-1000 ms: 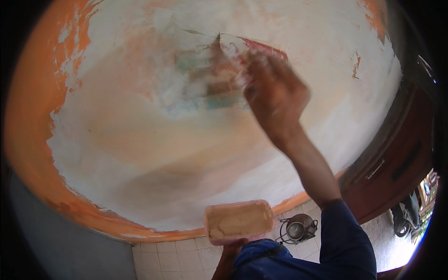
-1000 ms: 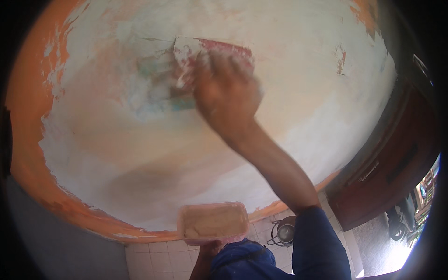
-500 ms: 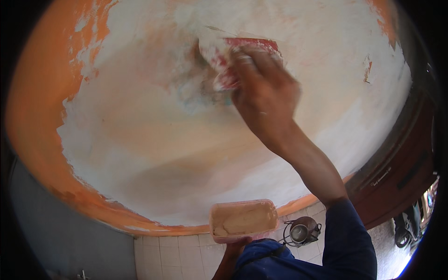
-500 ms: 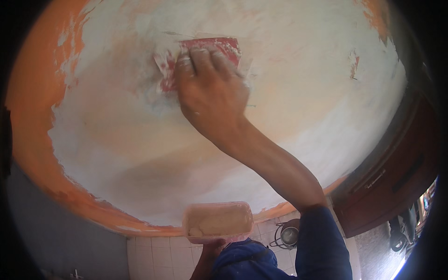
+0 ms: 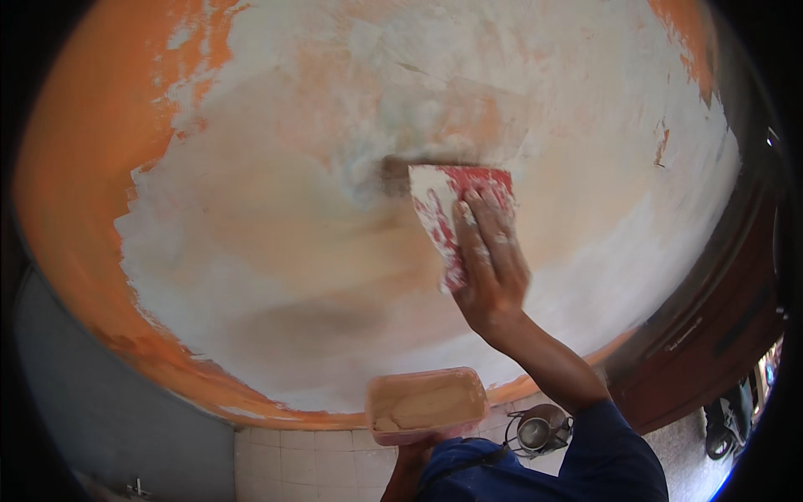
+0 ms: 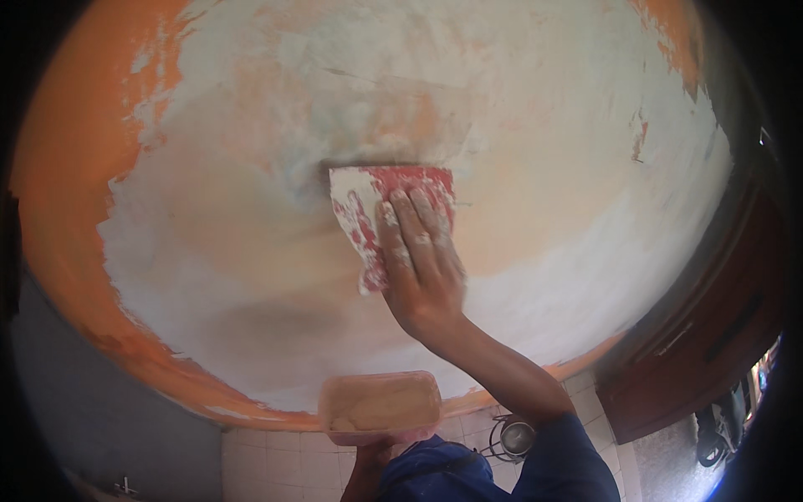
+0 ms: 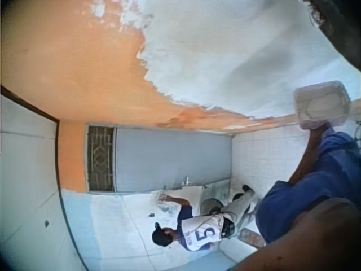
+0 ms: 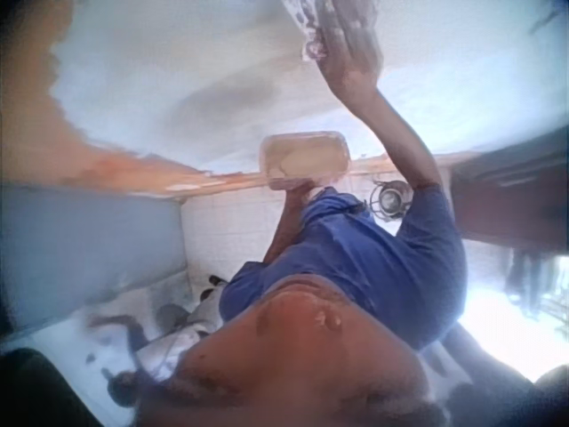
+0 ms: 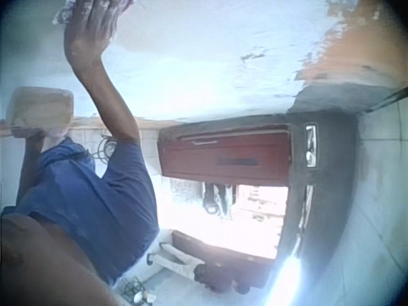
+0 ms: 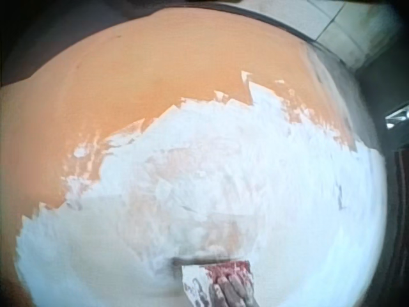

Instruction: The person applies a white plaster or putty to a section of wall using a red handheld spreader, dipping the tool into a small pink container to scoop more material before smoothing it over the surface.

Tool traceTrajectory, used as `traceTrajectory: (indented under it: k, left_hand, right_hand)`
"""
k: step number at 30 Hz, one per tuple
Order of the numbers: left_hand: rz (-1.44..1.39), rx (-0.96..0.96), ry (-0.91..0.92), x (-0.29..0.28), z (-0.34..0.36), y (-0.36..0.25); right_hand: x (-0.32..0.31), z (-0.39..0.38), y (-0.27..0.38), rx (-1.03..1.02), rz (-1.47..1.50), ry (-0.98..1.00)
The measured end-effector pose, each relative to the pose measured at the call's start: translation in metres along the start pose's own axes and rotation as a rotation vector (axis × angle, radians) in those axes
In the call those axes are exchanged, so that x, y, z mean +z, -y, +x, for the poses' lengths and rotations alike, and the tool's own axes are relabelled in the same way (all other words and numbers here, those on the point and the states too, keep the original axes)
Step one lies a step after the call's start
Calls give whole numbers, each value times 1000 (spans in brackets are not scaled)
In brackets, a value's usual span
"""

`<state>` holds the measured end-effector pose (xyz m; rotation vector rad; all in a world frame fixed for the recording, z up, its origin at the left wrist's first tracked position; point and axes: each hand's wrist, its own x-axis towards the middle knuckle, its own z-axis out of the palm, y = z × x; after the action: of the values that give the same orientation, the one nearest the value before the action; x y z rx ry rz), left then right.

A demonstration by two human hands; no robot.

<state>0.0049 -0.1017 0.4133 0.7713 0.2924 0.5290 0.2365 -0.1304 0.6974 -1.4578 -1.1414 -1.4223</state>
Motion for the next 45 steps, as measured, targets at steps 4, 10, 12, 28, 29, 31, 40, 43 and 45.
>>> traceTrajectory:
  k: [4,10,12,28,29,31,40,43,45]
  left_hand:
    - [-25,7,5,-5,4,5]
    - [-49,24,-7,-6,4,2]
    - [-47,25,-7,-6,3,1]
    - [-66,128,-4,-6,-10,0]
    - [-43,120,-3,-7,-6,-2]
    - [-27,105,-6,-8,-11,-6]
    - [-56,92,0,-27,-11,3]
    - [-63,79,21,-51,-13,19]
    - [-61,67,31,-67,-16,32]
  right_hand:
    - [36,-27,-8,-20,-126,201]
    - [41,-63,10,18,-102,369]
    - [29,-75,14,27,-51,437]
    - [46,-59,13,-33,-84,341]
    - [42,-72,20,-37,-49,379]
    - [22,-80,24,12,89,405]
    - [29,-13,4,-23,-55,224]
    - [54,-47,10,-47,-131,364]
    - [47,-73,23,-46,-70,449]
